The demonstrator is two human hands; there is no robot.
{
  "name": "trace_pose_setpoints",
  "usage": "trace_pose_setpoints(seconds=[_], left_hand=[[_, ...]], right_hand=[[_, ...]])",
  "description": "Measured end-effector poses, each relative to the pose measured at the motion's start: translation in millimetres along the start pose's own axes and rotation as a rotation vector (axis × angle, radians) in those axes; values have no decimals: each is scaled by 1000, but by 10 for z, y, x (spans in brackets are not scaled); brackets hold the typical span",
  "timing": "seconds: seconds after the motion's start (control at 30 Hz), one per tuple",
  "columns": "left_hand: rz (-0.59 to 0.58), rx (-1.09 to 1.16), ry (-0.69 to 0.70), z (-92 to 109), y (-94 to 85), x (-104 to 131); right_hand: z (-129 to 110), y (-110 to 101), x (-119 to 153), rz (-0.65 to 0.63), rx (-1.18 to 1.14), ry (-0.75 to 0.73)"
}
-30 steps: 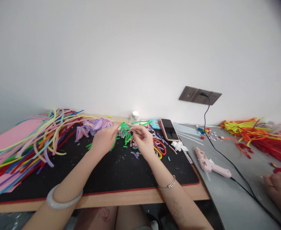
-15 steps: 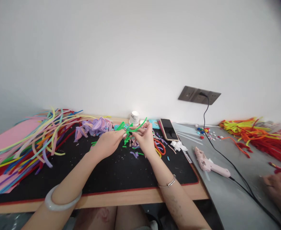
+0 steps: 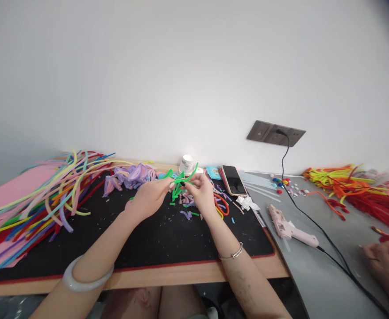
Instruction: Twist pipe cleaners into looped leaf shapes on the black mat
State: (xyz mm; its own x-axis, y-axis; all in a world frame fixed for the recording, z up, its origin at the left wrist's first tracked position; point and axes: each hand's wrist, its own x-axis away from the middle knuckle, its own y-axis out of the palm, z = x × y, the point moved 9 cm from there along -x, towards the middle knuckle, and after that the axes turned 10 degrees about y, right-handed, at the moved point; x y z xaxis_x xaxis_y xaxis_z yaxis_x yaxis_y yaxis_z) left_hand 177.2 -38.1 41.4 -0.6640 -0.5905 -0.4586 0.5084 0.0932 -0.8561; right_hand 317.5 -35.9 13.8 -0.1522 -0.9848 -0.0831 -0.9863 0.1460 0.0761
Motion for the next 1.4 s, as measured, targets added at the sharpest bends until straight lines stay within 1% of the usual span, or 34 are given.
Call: trace_pose_setpoints(seconds=[0.2, 0.33, 0.4, 0.5, 0.57, 0.73, 0.93, 1.1, 1.2, 1.3, 1.37, 1.4], left_hand=[[-46, 36, 26, 35, 46, -15], [-95, 71, 62, 99, 85, -28], [-122, 63, 79, 128, 116, -27], [-158, 19, 107, 157, 172, -16], [-168, -14, 116, 159, 199, -7], [-161, -81, 140, 163, 208, -3], [-118, -130, 204, 230, 161, -11], [-91, -146, 251, 301, 140, -7], [-33, -144, 208, 264, 73, -12], [16, -154, 84, 146, -14, -8], [19, -167, -1, 67, -48, 3], [15, -174, -22, 47, -54, 7]], right_hand=[[-91, 197, 93, -184, 99, -34], [-87, 235, 114, -232, 170, -39], [-86, 229, 109, -231, 219, -57], [-139, 195, 108, -184, 342, -141], [-152, 189, 110, -169, 408, -168], [-114, 209, 110, -189, 432, -119], [-164, 185, 115, -139, 424, -104], [-78, 124, 76, -95, 372, -8], [-91, 99, 56, -89, 341, -24], [-148, 74, 40, -95, 324, -66], [-187, 52, 31, -95, 324, -98], [-205, 40, 29, -91, 323, -115]])
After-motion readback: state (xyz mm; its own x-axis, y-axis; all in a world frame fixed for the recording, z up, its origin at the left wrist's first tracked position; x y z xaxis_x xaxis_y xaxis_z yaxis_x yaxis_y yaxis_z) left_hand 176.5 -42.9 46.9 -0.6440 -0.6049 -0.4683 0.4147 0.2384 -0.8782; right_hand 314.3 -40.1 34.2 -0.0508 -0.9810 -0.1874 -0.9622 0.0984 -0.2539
